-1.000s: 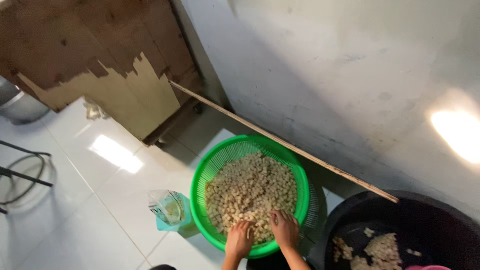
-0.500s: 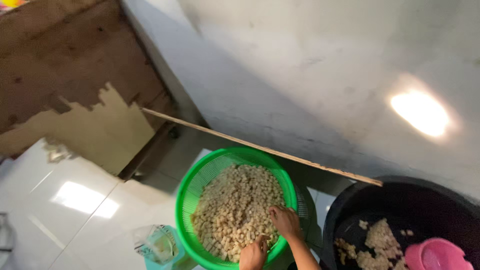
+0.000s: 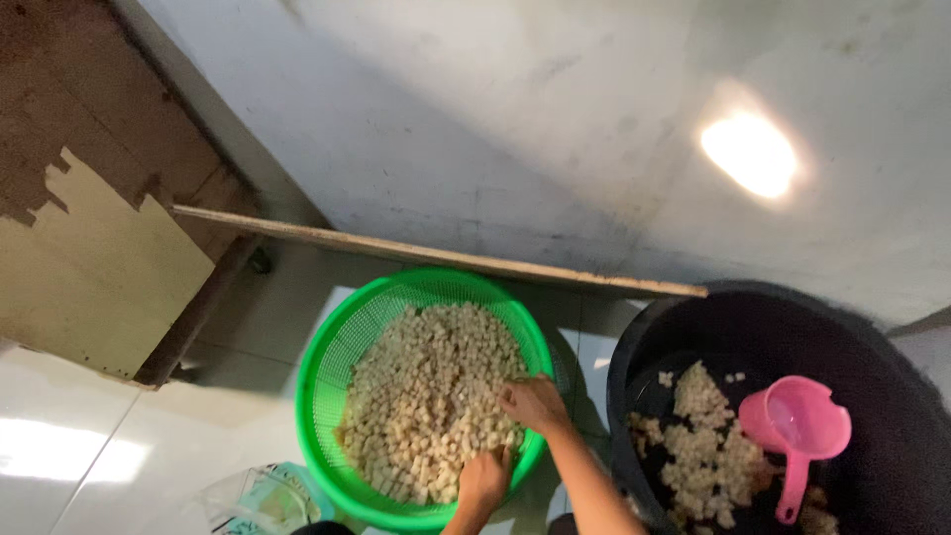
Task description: The person sorts small, light-colored food items in a green colander by hand, transferring selected pieces into a black basin. A pink scoop is used briefly to move items within the colander. The task continues with repeated hand sorting and transfer throughout the clip.
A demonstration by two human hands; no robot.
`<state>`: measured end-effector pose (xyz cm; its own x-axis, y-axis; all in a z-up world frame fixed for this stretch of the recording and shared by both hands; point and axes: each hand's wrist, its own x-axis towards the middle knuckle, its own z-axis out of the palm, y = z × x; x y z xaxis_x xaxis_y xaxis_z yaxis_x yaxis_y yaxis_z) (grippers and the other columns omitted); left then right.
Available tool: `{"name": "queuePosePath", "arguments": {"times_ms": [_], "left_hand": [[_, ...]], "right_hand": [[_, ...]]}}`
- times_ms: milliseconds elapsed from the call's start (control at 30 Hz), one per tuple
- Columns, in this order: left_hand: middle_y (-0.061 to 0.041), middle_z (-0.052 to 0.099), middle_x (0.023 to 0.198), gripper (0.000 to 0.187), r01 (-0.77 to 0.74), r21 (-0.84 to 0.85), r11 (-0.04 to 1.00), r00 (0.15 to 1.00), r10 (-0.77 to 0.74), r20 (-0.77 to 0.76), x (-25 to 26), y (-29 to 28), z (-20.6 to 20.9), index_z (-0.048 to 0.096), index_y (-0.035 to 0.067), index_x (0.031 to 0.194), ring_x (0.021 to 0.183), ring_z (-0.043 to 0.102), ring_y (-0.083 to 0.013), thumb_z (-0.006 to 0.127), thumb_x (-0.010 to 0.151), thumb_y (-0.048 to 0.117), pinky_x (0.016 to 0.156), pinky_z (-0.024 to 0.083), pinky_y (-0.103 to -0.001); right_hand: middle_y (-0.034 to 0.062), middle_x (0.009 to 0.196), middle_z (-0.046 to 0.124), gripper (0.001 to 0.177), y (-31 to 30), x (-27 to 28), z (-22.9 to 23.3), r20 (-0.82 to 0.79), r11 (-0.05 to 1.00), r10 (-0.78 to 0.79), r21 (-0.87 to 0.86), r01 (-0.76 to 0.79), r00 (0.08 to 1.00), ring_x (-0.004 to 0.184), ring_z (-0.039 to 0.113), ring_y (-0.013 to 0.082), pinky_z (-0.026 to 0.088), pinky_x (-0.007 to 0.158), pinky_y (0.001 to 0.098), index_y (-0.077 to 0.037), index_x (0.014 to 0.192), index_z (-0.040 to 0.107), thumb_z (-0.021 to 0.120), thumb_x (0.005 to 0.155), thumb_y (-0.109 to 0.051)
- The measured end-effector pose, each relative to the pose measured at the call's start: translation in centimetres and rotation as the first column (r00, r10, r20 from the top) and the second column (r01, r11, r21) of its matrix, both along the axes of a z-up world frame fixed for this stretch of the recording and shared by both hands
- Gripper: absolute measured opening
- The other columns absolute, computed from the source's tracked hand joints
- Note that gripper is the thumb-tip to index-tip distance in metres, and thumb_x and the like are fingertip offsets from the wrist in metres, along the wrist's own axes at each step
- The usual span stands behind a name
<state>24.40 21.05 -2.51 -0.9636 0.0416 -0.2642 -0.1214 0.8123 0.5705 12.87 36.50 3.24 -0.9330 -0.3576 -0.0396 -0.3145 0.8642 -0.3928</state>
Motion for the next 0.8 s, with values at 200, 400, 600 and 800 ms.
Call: {"name": "queuePosePath", "arguments": {"times_ms": [200,400,600,800], "left_hand": [[-0.018,0.074,0.092,0.042,0.071,0.038,0.997,0.997,-0.072,0.031,0.9,-0.4,1.5,0.076,0.02,0.099,0.087,0.071,-0.0424,0.049,0.1,0.052,0.077,0.055,-0.056],[-0.018,0.073,0.093,0.036,0.219,0.005,0.976,0.968,-0.218,0.122,8.0,-1.0,1.4,0.077,0.025,0.104,0.087,0.072,-0.0401,0.053,0.096,0.051,0.077,0.056,-0.054],[-0.02,0.071,0.09,0.035,0.557,0.264,0.788,0.715,-0.616,0.331,12.5,0.5,-1.9,0.071,0.01,0.112,0.083,0.07,-0.0384,0.059,0.101,0.041,0.08,0.056,-0.052],[-0.023,0.064,0.099,0.037,0.704,0.188,0.685,0.573,-0.704,0.42,14.3,4.6,-4.8,0.066,0.007,0.119,0.09,0.063,-0.0396,0.058,0.102,0.039,0.084,0.051,-0.052]], "right_hand": [[0.0168,0.091,0.073,0.06,0.0,0.4,-4.8,0.129,0.939,0.16,0.285,-0.191,0.979,0.089,0.07,0.0353,0.053,0.082,0.0523,-0.011,0.127,0.06,0.077,0.079,-0.044],[0.0182,0.094,0.073,0.045,2.2,8.7,-7.9,0.127,0.953,0.167,0.234,-0.193,0.978,0.089,0.071,0.0379,0.053,0.078,0.056,-0.004,0.109,0.068,0.072,0.087,-0.043],[0.0124,0.082,0.076,0.043,7.1,14.7,-7.2,0.713,0.899,0.248,0.083,-0.43,0.655,0.084,0.078,0.026,0.061,0.076,0.0428,-0.002,0.088,0.072,0.057,0.102,-0.04],[0.0028,0.091,0.079,0.043,6.8,16.7,-9.1,0.906,0.694,0.248,0.081,-0.715,0.343,0.085,0.073,0.0216,0.06,0.078,0.0415,0.009,0.1,0.082,0.054,0.1,-0.023]]}}
